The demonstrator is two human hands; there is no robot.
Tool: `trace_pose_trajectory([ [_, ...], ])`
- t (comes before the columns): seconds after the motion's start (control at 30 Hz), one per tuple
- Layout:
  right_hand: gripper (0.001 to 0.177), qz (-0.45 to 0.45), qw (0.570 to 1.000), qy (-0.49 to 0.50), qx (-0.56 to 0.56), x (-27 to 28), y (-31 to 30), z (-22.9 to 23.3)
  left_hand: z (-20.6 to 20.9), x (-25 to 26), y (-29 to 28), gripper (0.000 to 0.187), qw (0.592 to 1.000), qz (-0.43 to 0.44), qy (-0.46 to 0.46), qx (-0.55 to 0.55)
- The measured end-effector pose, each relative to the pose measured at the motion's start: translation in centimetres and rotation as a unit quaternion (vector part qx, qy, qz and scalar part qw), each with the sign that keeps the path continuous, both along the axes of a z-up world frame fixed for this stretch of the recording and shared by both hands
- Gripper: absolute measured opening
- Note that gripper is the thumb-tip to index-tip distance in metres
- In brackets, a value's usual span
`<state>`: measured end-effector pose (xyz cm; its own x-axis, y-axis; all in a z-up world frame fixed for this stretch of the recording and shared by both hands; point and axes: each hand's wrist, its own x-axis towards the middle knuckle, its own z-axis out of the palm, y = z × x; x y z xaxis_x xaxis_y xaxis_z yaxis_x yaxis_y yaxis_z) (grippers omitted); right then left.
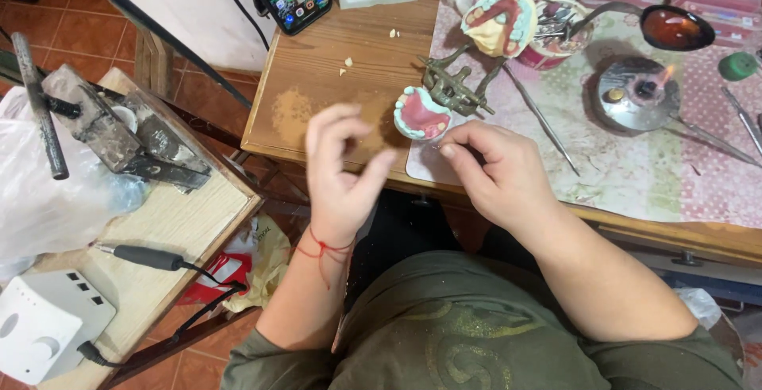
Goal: The person works on a dental prosthesis, using pliers to adjust a small metal component and a rotary tool to grind a small piece of material. They then fit the prosthesis onto a dental model and use a heated metal tool to apply material to the model.
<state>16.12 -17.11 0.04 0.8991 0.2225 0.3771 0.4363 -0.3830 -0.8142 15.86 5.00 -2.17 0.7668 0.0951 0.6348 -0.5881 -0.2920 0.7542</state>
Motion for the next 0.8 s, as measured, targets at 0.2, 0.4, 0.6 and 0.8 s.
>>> trace_pose_trajectory([
  [0.2, 0.007, -0.027, 0.999, -0.015, -0.042, -0.3, 1.7, 1.3, 0.8, 1.6, -1.1, 0.037, 0.990, -0.127, 0.049, 0.046],
  [0.4, 0.007, -0.054, 0.997, -0.006, -0.058, -0.1, 1.9, 0.9, 0.3, 2.4, -0.9, 0.027, 0.980, -0.179, 0.092, -0.010],
  [0.6, 0.013, -0.066, 0.994, 0.042, -0.080, 0.0, 2.2, 1.7, 0.1, 2.6, -0.6, 0.020, 0.972, -0.186, 0.138, -0.032],
  [0.8, 0.013, -0.079, 0.989, 0.075, -0.103, 0.1, 2.4, 2.4, -0.2, 2.7, -0.9, 0.019, 0.979, -0.170, 0.107, -0.017],
])
